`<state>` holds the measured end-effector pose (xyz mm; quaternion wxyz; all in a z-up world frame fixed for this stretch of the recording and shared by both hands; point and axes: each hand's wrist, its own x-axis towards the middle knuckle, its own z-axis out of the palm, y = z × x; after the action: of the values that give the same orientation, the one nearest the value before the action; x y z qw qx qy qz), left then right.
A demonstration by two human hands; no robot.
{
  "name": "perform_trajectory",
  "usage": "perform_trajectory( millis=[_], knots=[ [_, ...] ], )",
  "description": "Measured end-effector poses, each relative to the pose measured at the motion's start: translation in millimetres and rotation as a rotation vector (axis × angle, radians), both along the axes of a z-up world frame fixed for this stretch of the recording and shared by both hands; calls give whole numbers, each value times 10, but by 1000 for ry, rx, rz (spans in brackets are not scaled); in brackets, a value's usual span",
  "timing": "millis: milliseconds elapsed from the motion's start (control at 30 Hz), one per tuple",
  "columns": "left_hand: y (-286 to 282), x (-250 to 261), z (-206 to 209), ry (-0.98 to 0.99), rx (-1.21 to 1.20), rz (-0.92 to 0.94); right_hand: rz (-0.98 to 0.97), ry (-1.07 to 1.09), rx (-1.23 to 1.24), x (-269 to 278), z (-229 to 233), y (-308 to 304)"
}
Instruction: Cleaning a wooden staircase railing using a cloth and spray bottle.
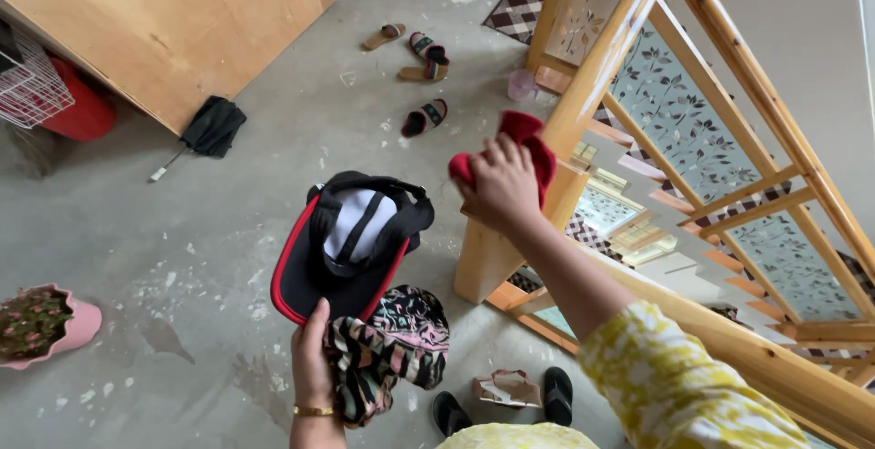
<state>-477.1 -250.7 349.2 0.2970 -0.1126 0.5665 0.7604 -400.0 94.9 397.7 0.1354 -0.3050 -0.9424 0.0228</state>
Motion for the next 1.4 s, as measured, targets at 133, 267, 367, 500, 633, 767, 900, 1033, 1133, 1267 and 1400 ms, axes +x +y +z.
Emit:
perform_trajectory(
  millis=[133,267,367,500,633,767,900,1033,1133,1267,1400],
  knots=[
    [121,-66,423,57,-13,-31,195,103,87,613,117,-240],
    [-67,-112,116,67,-43,-19,50,121,57,708,16,144],
    [-169,-76,-83,83,-61,-25,-135,77,-47,331,67,407],
    [-164,75,-47,48,-107,-36,-86,109,156,-96,-156,213],
    [-92,164,101,34,-143,-73,44,25,97,316,104,-395],
    [-174,182,228,72,-133,-30,149,142,69,902,44,-229],
    [-376,230,9,103,-162,2,-44,41,-41,784,5,368],
    [-376,349,-44,90,-144,-1,-274,-123,-202,217,190,303],
    [-249,406,73,66,-131,-9,-67,-109,15,216,70,11],
    [54,497,609,140,-6,51,357,212,-98,765,-1,-221],
    [314,711,1051,126,-10,-18,325,566,-812,1510,-30,-111]
  ],
)
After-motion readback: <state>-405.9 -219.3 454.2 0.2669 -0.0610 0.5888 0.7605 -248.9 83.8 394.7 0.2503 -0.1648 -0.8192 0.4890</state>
